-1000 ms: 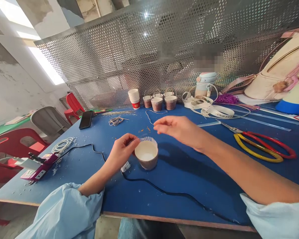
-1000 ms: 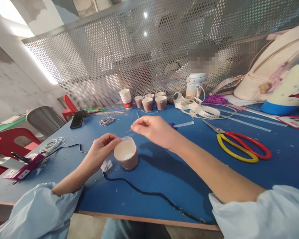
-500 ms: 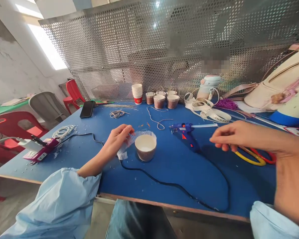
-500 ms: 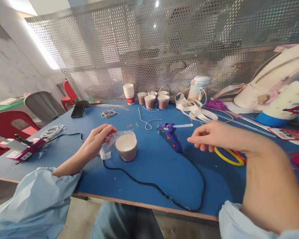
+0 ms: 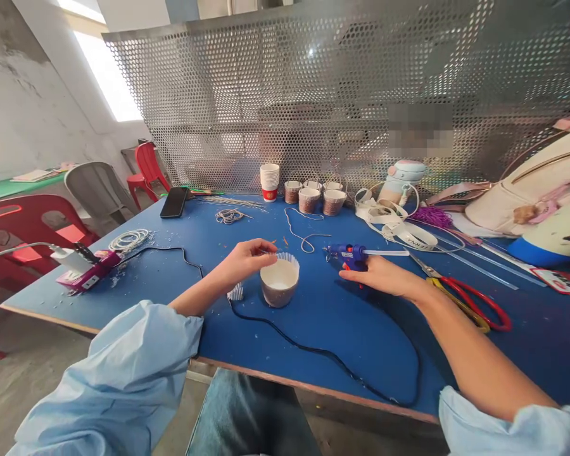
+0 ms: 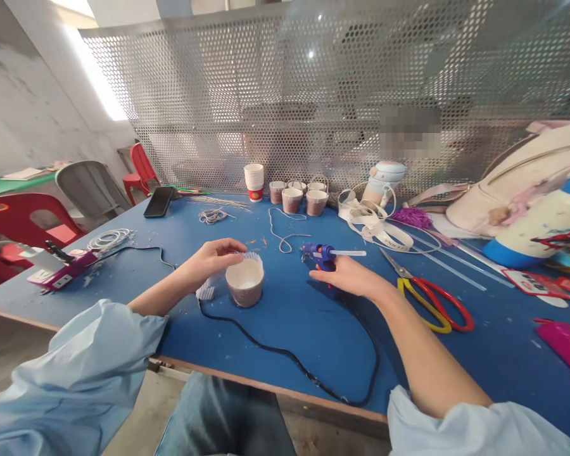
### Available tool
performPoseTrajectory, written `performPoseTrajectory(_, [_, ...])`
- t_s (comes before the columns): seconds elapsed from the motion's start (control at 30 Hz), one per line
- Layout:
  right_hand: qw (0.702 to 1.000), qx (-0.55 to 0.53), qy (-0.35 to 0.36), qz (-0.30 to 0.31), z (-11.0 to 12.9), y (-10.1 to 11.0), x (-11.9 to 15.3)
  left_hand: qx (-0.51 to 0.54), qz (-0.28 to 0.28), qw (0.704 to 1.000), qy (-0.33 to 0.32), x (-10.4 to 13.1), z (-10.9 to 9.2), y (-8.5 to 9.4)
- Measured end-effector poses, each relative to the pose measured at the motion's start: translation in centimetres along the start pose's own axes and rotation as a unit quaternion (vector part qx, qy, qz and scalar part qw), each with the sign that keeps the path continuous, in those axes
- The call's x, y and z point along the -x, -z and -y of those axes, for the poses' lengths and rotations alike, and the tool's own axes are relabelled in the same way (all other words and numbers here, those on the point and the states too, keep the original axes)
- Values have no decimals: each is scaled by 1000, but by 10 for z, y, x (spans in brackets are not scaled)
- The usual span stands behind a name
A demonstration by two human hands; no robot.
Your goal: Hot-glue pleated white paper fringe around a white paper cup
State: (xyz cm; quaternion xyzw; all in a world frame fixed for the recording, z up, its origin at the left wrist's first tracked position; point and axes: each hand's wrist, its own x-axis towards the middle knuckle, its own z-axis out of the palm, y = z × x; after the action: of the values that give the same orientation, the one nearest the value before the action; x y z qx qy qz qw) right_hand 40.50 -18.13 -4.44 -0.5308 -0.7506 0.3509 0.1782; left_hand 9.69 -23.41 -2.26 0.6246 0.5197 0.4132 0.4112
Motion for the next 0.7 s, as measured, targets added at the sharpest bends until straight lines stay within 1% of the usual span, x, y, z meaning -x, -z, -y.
performPoseTrajectory(0.1, [1000,-27,-10,-3,-6,-3,-3,13,16,1000,-9,-5,-1,-5])
performPoseTrajectory(0.3, [1000,-28,-7,-10,-11,-4,-6,20,23,999,-28,-10,-1,-11])
performPoseTrajectory(0.57, [999,-19,-21,-38,0,-6,-1,13,-15,999,-49,-17,4,-18])
performPoseTrajectory(0.7, [995,-30,-42,-82,4,-10,0,10,-25,998,-55,-16,4,-18])
